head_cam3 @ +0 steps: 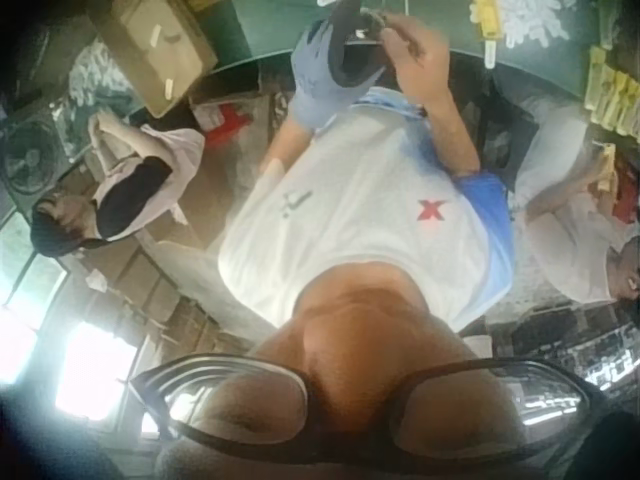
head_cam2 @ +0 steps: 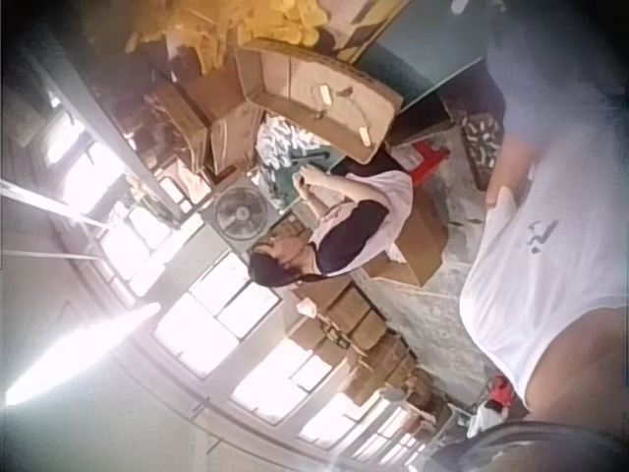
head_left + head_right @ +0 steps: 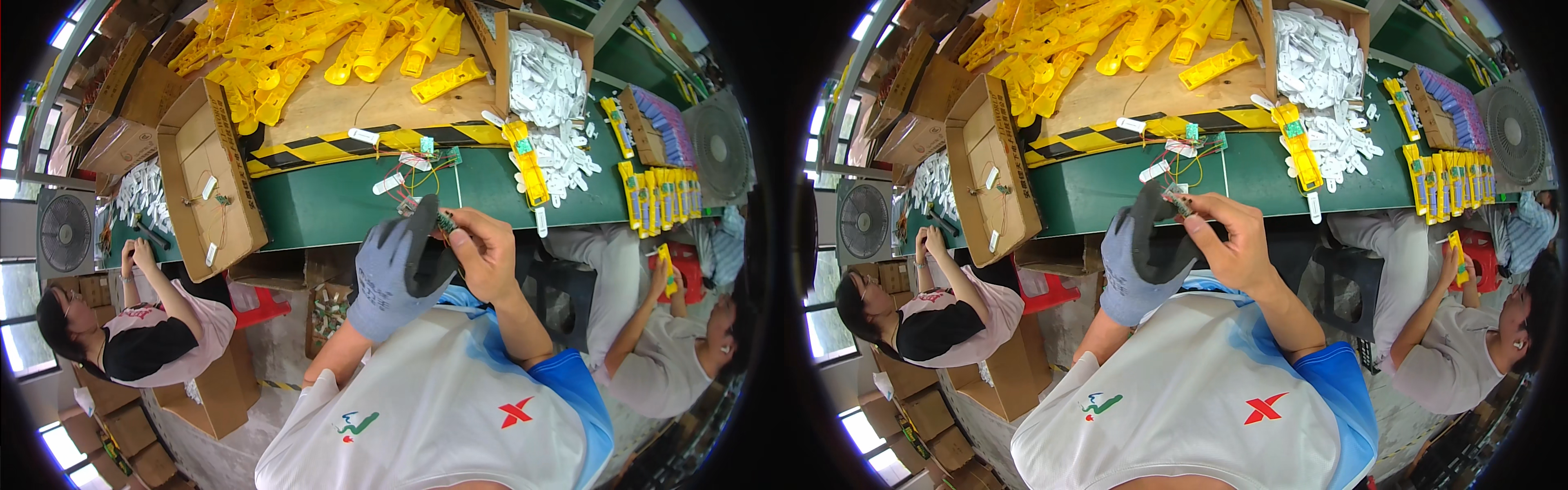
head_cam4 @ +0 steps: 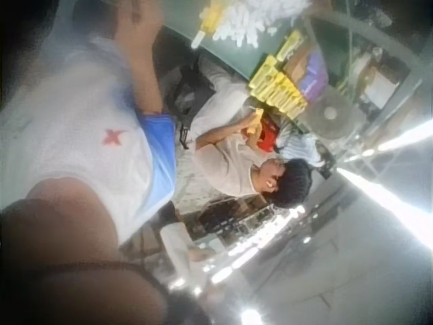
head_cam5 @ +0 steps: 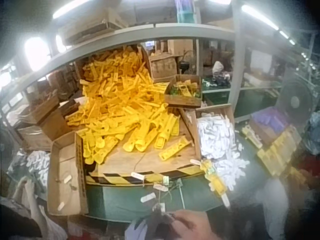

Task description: The person assembles electronic devices by fitting circuit boards, wiring, and small plastic components into plastic casings by hand.

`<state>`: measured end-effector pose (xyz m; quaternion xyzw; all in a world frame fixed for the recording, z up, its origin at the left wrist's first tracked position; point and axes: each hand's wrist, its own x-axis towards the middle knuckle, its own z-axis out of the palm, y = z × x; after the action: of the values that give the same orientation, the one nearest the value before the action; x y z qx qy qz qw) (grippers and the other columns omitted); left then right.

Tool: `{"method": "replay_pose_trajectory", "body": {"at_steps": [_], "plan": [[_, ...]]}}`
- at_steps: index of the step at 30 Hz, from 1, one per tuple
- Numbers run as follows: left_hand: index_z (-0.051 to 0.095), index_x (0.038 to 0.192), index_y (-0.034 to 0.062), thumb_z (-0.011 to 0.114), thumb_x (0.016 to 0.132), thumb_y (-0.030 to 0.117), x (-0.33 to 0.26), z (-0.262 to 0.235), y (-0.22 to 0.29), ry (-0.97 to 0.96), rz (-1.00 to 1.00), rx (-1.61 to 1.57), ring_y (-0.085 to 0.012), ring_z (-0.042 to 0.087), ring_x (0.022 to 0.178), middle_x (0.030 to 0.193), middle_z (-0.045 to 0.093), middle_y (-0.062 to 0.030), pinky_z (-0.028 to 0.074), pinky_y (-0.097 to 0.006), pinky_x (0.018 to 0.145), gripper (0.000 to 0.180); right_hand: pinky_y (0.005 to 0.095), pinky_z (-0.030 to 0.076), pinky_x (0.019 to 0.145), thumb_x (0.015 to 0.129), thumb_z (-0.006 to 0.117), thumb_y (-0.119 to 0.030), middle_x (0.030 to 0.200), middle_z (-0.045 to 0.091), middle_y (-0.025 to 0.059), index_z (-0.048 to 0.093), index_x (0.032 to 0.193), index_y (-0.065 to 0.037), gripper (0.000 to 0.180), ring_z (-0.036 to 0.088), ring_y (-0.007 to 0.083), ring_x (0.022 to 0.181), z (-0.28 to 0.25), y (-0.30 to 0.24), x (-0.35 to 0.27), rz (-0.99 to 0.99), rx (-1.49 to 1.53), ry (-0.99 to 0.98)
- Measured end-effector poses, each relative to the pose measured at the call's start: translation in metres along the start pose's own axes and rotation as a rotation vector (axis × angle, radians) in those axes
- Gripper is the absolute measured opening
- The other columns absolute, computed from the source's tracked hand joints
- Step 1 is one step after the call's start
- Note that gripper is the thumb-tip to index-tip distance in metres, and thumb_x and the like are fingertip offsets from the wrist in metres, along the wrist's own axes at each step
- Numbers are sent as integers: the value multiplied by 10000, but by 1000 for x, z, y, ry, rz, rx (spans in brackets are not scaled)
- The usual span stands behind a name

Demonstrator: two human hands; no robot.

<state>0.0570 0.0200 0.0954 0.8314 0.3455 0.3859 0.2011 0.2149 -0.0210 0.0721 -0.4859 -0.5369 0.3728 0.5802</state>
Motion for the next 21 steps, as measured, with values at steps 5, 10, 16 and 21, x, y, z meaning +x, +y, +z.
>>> {"method": "replay_pose_trajectory", "body": {"at_steps": [5, 10, 16, 21], "plan": [[567, 1225, -2, 782, 724, 61, -19, 16, -9, 282, -159, -400, -271, 615, 1004, 1153, 605, -156, 501, -352, 860, 549, 289, 527, 782, 1040, 422, -236, 984, 695, 146, 638, 1122, 105, 412, 658, 164, 830, 0, 5, 2, 125, 290, 95], [631, 1113, -13, 714, 764, -48, -14, 22, -22, 115, -502, -726, -166, 601, 983, 1098, 622, -103, 481, -255, 838, 361, 293, 506, 781, 1014, 464, -214, 940, 684, 130, 660, 1114, 63, 353, 643, 178, 844, -7, -3, 4, 75, 50, -135], [695, 970, -11, 714, 766, -58, -16, 26, -33, 120, -560, -756, -132, 604, 847, 973, 656, -78, 479, -255, 753, 210, 277, 541, 756, 843, 704, -19, 967, 699, 125, 689, 1085, 17, 246, 689, 179, 825, -9, 10, 3, 1, -86, 15], [720, 933, -2, 761, 750, -1, -4, 19, -25, 0, -631, -709, -131, 599, 713, 819, 669, -54, 474, -265, 665, 188, 258, 553, 742, 822, 732, 8, 970, 709, 135, 712, 1012, 29, 192, 693, 151, 801, -22, 20, -5, 55, 106, -16]]}}
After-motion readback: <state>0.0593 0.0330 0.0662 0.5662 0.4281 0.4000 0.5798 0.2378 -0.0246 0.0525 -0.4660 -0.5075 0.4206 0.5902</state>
